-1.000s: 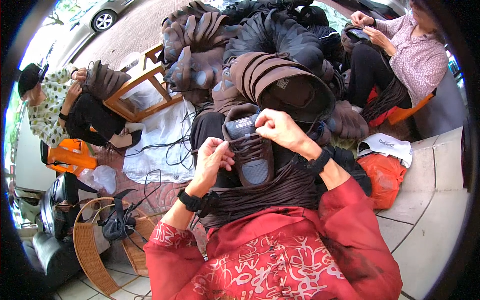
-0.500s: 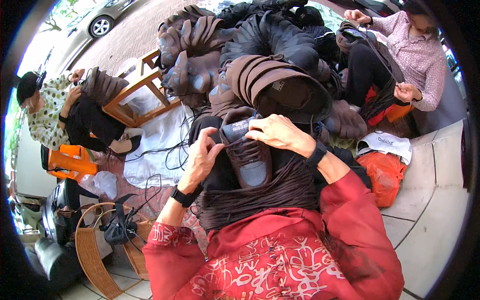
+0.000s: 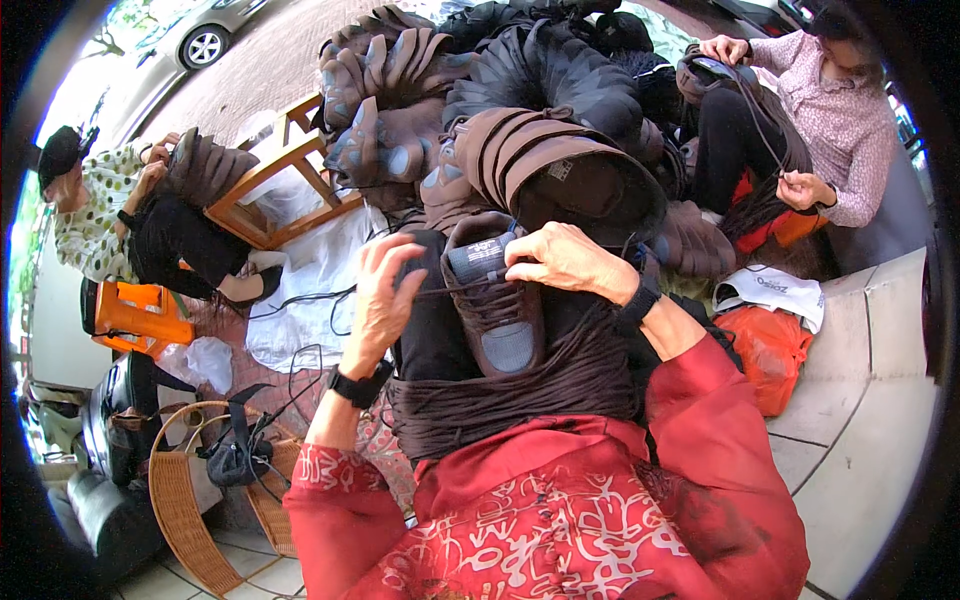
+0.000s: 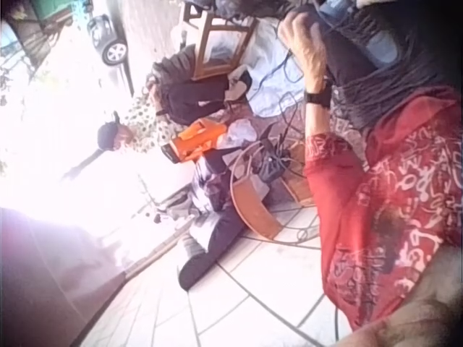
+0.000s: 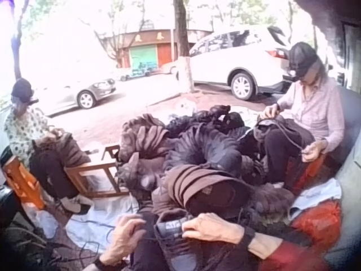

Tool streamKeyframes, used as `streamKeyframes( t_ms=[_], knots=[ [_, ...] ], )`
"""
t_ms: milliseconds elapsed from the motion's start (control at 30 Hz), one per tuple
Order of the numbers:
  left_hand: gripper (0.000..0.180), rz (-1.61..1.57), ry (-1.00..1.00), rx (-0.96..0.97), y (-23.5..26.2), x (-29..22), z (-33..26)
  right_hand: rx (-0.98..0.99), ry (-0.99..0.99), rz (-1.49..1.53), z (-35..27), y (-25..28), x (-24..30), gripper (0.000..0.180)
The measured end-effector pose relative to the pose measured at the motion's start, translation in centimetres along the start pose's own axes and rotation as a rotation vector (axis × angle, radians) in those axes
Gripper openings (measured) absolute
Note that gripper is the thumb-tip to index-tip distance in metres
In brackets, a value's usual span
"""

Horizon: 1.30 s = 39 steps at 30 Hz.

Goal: Lacing a brown athletic shoe as part of a manufacturing or assembly task.

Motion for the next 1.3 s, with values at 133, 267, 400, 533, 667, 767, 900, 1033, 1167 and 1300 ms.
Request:
streamKeyframes(
  t_ms=[133,267,400,533,667,767,900,1033,1167,1300],
  knots=[
    [0.011,-0.108,-0.189,0.222,-3.5,-2.9,1.5,-0.097,0.083,0.084,-0.3,-0.4,0.3,0.016],
    [0.008,-0.047,-0.223,0.311,-4.6,-2.2,0.9,-0.224,0.137,0.028,-0.8,0.1,0.4,0.012],
    [0.010,0.022,-0.274,0.301,-4.9,-1.9,0.6,-0.193,0.135,-0.117,-0.1,0.3,0.7,0.013],
    [0.014,0.025,-0.176,0.391,-5.1,-1.6,0.7,-0.117,0.076,-0.192,-0.3,1.1,0.0,0.019],
    [0.018,-0.023,-0.110,0.356,-4.8,-1.8,0.4,-0.069,-0.009,-0.166,0.2,0.7,0.0,0.023],
    [0.022,-0.032,-0.052,0.287,-5.0,-0.8,0.2,0.007,-0.070,-0.221,0.8,-0.2,-0.2,0.020],
    [0.020,0.007,-0.237,0.093,-3.7,-2.1,-0.2,0.147,-0.204,-0.030,1.6,-0.3,-0.9,0.017],
    [0.017,0.109,-0.373,-0.021,-2.5,-5.0,-1.4,0.238,-0.316,0.296,1.2,-1.5,-1.9,0.016],
    [0.011,-0.056,-0.060,-0.011,-2.6,-2.6,-2.3,0.253,-0.294,0.329,1.2,-1.7,-1.7,0.014],
    [0.043,-0.616,0.819,0.561,-6.1,2.9,-4.6,0.213,-0.241,0.433,1.4,-2.1,-2.3,0.014]
  ],
)
Point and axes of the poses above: each hand's wrist, its own z-axis towards the middle knuckle, its own y-axis out of the back of the hand, x = y × z, the point moved 7 cm from there along z, towards the middle knuckle, and after that the axes turned 4 degrees about y, right-handed, at the moved point
